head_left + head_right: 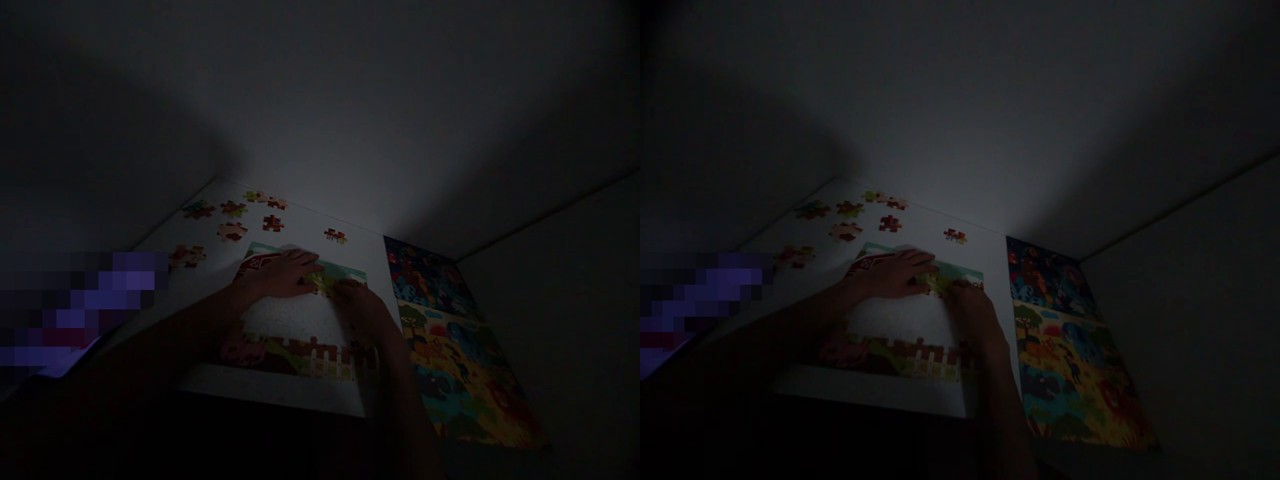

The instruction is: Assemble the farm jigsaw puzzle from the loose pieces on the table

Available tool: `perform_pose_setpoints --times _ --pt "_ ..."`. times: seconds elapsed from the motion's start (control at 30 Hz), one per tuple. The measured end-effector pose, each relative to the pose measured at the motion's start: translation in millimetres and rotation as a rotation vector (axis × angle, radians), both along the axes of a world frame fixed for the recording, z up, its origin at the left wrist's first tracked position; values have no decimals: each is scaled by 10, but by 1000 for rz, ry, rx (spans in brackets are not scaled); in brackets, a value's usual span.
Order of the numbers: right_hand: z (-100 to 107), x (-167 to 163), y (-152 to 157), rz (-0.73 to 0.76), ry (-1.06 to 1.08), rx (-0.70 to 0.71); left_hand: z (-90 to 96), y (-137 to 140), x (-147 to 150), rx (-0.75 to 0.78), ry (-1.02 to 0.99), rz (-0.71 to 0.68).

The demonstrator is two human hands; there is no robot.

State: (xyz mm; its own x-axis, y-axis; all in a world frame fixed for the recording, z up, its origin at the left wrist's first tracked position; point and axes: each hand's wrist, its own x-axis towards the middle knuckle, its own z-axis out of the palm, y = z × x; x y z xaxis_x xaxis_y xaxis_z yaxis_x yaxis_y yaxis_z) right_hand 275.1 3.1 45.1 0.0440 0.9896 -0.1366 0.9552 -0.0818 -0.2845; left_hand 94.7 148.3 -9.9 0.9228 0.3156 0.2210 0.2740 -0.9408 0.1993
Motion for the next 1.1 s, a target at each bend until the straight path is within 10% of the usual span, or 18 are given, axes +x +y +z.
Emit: perform_pose_setpoints --times 0.23,0.5,0.83,1.1 --pt "36 85 -84 -46 93 -10 27 -1 -13 6 0 1" --pt "-351 15 -917 -377 394 448 96 -51 -31 165 -62 -88" --pt "-604 -58 -997 -309 408 565 678 11 -444 50 -70 126" --pt "-663 -58 -1029 -286 371 559 1 -744 -1509 41 -271 511"
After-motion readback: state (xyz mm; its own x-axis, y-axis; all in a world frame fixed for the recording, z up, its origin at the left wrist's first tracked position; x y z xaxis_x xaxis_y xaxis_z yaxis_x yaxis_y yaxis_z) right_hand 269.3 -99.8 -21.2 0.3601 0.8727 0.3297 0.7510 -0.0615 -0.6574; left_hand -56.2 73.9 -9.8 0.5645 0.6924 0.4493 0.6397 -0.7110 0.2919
